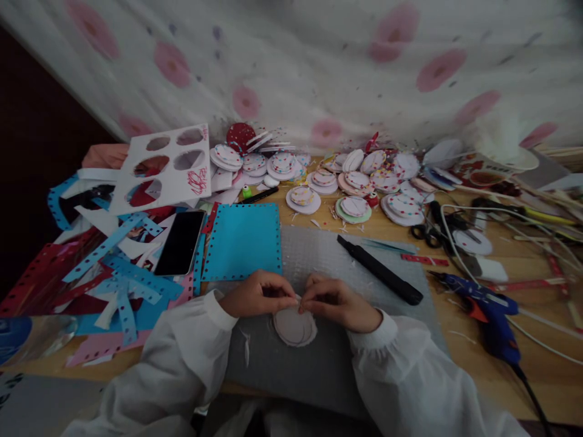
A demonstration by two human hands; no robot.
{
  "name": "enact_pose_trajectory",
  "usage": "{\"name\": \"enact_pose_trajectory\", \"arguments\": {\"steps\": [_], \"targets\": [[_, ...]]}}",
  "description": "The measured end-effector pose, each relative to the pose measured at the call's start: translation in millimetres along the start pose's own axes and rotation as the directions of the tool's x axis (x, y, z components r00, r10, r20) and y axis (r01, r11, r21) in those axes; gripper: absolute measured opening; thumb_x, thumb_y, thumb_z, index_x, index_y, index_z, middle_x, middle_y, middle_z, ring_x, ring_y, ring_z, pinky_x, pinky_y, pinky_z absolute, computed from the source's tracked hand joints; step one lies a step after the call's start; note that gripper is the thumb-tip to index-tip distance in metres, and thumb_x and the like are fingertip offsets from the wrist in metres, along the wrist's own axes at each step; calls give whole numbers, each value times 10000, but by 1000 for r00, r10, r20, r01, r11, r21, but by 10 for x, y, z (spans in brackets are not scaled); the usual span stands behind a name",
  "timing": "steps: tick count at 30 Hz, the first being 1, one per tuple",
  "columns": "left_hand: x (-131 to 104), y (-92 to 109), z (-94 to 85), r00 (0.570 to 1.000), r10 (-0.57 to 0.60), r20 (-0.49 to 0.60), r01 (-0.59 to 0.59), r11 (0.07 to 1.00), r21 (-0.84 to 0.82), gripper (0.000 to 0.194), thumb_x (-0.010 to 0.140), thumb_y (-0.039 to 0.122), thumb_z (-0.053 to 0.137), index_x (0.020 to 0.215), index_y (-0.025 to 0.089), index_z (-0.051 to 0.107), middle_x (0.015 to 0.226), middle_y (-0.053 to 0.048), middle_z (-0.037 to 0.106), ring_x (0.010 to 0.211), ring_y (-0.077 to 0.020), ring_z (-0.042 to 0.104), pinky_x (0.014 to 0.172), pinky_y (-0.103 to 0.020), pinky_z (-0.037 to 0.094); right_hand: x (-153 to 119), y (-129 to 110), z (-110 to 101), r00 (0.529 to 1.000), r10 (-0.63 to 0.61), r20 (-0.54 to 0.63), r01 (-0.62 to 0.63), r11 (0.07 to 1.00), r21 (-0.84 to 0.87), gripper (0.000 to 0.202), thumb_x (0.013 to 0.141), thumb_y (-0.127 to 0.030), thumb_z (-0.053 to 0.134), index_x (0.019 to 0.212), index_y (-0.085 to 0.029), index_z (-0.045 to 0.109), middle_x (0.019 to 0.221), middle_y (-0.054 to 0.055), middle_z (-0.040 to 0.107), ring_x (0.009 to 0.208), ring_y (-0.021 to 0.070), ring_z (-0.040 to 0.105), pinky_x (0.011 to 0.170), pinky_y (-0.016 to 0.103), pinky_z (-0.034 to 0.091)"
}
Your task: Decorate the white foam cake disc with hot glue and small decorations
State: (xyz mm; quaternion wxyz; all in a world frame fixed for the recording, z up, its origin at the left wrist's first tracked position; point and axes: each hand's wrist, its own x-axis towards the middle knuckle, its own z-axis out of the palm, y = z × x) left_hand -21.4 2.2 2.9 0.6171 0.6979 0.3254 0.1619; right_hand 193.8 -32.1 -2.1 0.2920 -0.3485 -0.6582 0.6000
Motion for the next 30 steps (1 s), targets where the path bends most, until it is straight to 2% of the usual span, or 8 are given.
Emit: {"name": "enact_pose_trajectory", "arguments": {"steps": [9,19,30], "targets": [[-12,14,0,1000,0,31,-1,1000,9,179,785,297,624,792,126,678,699,-24,650,623,-97,546,566,-189,405,6,15,-12,999,3,39,-5,998,64,273,822,-421,611,817,-172,722,741,8,496,686,115,490,620,267,385],[-25,28,-25,992,92,85,-102,988,115,180,822,295,597,820,137,684,745,-35,675,664,-103,569,603,-189,414,9,13,-6,994,-28,103,22,998,58,220,822,-376,627,819,-179,725,741,9,539,716,112,521,664,263,414],[-17,30,-11,988,140,65,-146,984,100,157,825,275,600,800,135,666,748,-33,672,682,-103,572,628,-188,422,13,23,9,993,-3,121,-13,992,129,238,816,-391,629,840,-173,720,765,12,558,741,116,540,695,273,433]]}}
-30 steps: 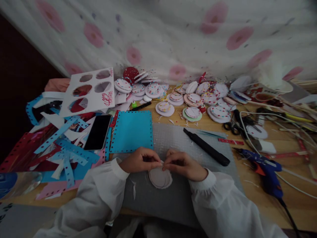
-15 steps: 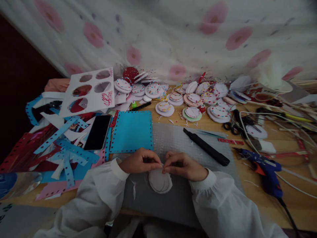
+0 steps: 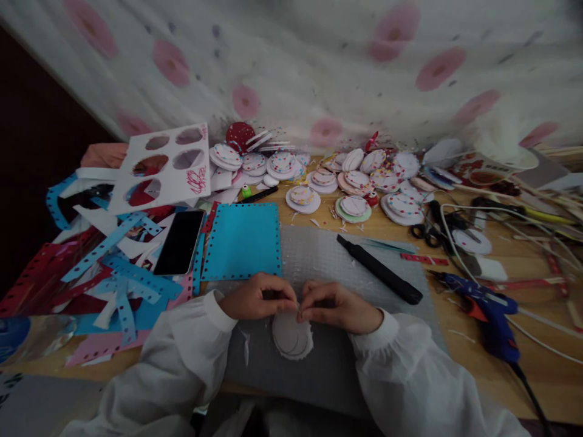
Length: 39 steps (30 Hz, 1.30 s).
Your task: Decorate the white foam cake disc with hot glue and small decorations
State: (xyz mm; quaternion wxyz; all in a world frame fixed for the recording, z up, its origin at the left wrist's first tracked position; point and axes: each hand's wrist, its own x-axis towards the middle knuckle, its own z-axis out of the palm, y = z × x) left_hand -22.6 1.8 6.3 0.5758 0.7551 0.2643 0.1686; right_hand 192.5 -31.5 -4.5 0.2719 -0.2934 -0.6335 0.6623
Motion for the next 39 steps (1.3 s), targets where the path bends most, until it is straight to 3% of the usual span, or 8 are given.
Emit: {"name": "enact_pose_trajectory", "arguments": {"steps": [23,39], "targets": [[-2,15,-13,1000,22,-11,-21,997,71,173,822,279,598,802,128,682,731,-44,684,646,-108,570,593,-191,407,-10,8,38,997,42,-58,-42,999,-2,225,782,-386,663,750,-168,712,736,1,529,693,104,508,652,260,412],[7,-16,7,998,-34,-51,39,994,105,166,819,284,597,828,150,695,747,-30,696,658,-106,582,593,-189,416,-1,19,99,985,2,-173,-37,979,-199,203,796,-363,638,724,-181,691,692,14,558,673,123,524,614,267,417]]}}
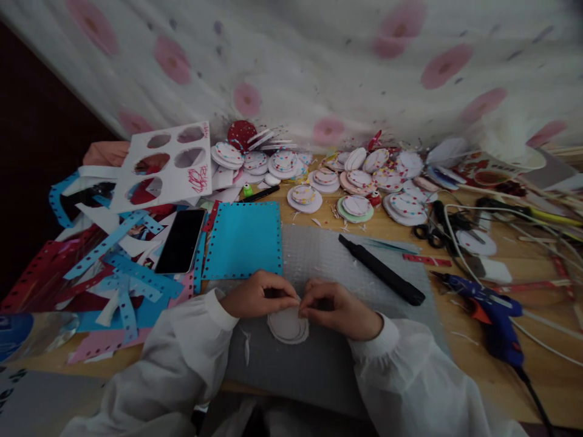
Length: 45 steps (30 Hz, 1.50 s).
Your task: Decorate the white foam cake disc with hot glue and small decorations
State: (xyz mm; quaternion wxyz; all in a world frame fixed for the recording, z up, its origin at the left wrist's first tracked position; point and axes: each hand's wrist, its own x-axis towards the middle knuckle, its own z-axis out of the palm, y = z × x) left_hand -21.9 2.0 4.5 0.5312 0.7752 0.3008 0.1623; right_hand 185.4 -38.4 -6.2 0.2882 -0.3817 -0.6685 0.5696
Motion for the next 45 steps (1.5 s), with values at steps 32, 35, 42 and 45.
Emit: {"name": "enact_pose_trajectory", "arguments": {"steps": [32,35,42,45], "targets": [[100,-9,-9,876,-374,-305,127,788,-603,346,788,430,632,892,100,617,681,-43,674,588,-133,634,536,-232,496,46,103,5,955,243,-170,-133,864,485,436,747,-369,692,1086,-211,467,818,14,630,690,119,589,615,267,474],[97,6,-19,849,-344,-401,57,814,-578,342,790,414,634,951,112,622,777,-60,690,675,-151,649,603,-256,514,52,121,-31,942,244,-230,-95,851,516,413,733,-364,704,1050,-208,491,816,15,637,677,118,587,598,259,469],[74,-50,-46,854,-339,-395,34,794,-607,337,804,439,612,992,159,621,918,-41,634,810,-146,591,673,-237,475,28,91,-68,938,238,-251,-70,842,535,396,742,-351,699,1074,-205,540,804,11,641,665,115,578,611,256,460],[55,-70,-20,910,-382,-163,181,719,-671,448,817,552,527,963,140,625,843,-43,630,766,-160,570,649,-257,450,7,43,-32,955,199,-219,-68,868,491,392,763,-339,684,1103,-218,533,832,16,646,727,128,589,654,264,459]]}}
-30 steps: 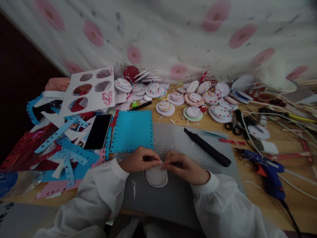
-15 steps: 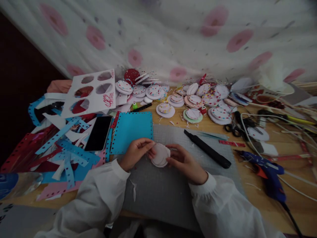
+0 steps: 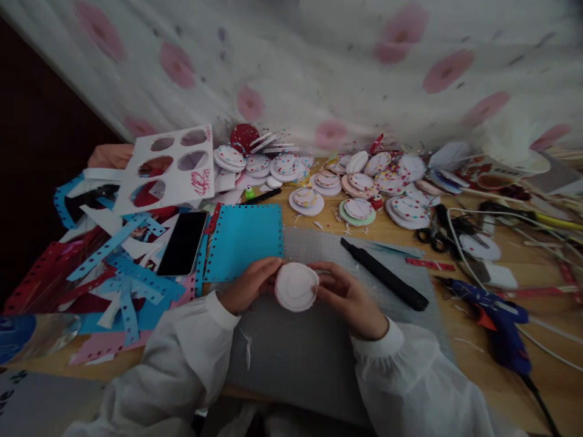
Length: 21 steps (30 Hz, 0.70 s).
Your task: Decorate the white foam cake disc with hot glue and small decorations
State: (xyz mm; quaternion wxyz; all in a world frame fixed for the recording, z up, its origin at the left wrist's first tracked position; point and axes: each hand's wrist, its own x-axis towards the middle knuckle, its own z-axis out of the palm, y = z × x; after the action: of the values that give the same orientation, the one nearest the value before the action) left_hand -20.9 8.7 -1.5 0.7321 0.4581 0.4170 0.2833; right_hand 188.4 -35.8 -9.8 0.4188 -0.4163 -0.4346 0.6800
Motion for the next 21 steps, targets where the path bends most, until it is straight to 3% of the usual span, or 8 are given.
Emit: {"name": "enact_pose_trajectory", "arguments": {"steps": [4,7,16,21], "targets": [[-23,9,4,998,-2,61,-9,983,184,360,779,471,601,882,130,652,837,-32,645,797,-168,547,722,-272,419,-22,-11,41,998,-4,61,7,999,-52,369,768,-321,683,1090,-228,528,808,5,648,709,123,588,659,262,455],[-35,34,-6,996,-5,91,-16,973,232,283,772,389,614,885,133,660,844,-29,651,801,-165,552,728,-271,419,-8,-18,31,998,-9,55,10,1000,-29,303,769,-334,678,1030,-228,565,852,14,662,751,128,601,682,262,462],[-52,31,0,982,19,189,-35,996,81,303,718,303,716,974,151,659,899,-46,691,812,-156,615,722,-264,472,-4,-37,15,999,37,-27,-36,999,41,217,742,-346,699,906,-214,643,883,16,687,780,131,612,716,266,466],[-48,35,23,988,36,149,-44,998,53,308,690,274,745,963,151,673,902,-48,712,826,-163,636,746,-277,487,-7,-38,32,999,15,-31,-14,999,29,230,738,-357,695,906,-207,649,883,27,689,781,140,611,708,272,468]]}}
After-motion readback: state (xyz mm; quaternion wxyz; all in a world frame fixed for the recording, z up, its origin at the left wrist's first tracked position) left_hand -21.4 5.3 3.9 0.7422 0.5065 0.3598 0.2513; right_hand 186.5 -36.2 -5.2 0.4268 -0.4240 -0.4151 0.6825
